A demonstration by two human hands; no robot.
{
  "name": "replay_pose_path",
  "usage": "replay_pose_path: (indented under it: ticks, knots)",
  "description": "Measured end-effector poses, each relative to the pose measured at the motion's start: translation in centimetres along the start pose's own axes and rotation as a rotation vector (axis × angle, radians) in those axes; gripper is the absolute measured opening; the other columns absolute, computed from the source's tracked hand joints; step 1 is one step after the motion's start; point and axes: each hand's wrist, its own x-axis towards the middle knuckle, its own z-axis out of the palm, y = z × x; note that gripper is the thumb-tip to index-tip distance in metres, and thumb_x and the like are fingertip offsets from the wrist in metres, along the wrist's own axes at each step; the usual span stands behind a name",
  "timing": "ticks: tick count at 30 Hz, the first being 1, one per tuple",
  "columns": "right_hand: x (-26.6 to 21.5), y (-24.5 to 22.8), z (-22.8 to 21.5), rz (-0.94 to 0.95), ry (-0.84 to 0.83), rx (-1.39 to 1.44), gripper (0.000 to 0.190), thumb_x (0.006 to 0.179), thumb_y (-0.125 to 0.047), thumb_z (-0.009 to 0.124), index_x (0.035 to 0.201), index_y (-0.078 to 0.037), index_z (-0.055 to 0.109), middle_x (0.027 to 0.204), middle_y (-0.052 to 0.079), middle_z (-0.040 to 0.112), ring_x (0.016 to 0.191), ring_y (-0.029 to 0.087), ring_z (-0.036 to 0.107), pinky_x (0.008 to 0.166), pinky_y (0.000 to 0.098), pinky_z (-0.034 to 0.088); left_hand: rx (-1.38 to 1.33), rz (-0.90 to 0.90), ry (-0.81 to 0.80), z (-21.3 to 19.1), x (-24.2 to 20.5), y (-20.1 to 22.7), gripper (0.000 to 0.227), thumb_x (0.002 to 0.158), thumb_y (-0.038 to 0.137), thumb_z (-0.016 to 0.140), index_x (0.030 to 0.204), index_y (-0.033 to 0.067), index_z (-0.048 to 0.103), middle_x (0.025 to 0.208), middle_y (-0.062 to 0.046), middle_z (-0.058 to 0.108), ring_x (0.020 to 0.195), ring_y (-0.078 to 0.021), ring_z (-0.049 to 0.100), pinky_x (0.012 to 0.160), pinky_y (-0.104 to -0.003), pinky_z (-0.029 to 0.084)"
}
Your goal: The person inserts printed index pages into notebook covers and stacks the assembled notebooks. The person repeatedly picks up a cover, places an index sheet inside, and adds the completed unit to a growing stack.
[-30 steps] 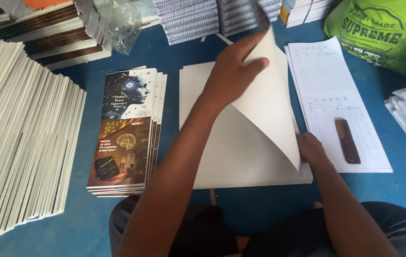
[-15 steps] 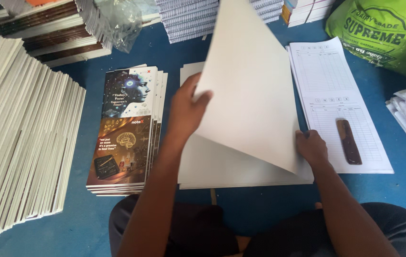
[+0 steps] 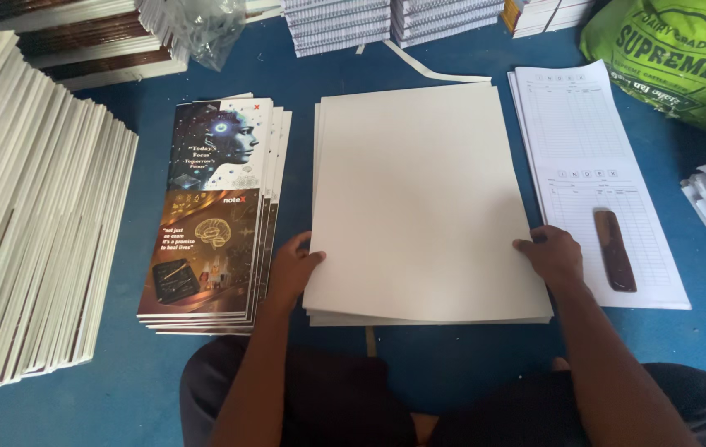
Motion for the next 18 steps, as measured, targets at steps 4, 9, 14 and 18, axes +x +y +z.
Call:
replay_pose_path:
  ticks: [4,9,14,18]
  knots:
    - [-0.4,-1.3,-1.3,0.044,-0.019,0.027,0.055,0.085,-0.035,0.083,0.126,0.0,0.069,0.111,0.023,0.074,0.096,0.033,0.075,0.089,0.0435,0.059,-0.036,0.07,0.045,0.2,2.2,-1.7,0.052,0.09,0.016,0.074,0.136,-0.0056,0.062,0.098,-0.014,0.076,0.082,-0.0159,0.069,0.071,-0.031,0.054]
    - [-1.2,-3.4,-3.8,-0.045,0.002,0.147,0.047,0.088,-0.025,0.081,0.123,0.003,0.066,0.113,0.022,0.074,0.098,0.031,0.072,0.088,0.0423,0.058,0.088,0.125,0.088,1.6,3.1,-2.8,0.058,0.084,0.01,0.073,0.14,0.0028,0.061,0.086,-0.01,0.071,0.073,-0.0152,0.064,0.065,-0.031,0.052]
    - [-2.9,-6.4,-6.1,-0.035,-0.032,0.311,0.036,0.09,-0.02,0.074,0.118,0.001,0.067,0.116,0.019,0.073,0.103,0.027,0.07,0.091,0.0384,0.055,0.24,0.172,0.084,2.6,3.2,-3.3,0.056,0.082,0.009,0.075,0.137,0.0051,0.065,0.079,-0.01,0.07,0.069,-0.0168,0.064,0.065,-0.032,0.052]
    - [-4.2,-8.0,-6.8,-0.085,-0.074,0.473,0.029,0.094,-0.023,0.071,0.113,-0.003,0.062,0.112,0.018,0.07,0.105,0.024,0.067,0.09,0.037,0.053,0.218,0.181,0.076,3.7,3.2,-3.9,0.056,0.08,0.01,0.076,0.136,0.0059,0.065,0.08,-0.009,0.07,0.071,-0.0162,0.065,0.066,-0.032,0.054]
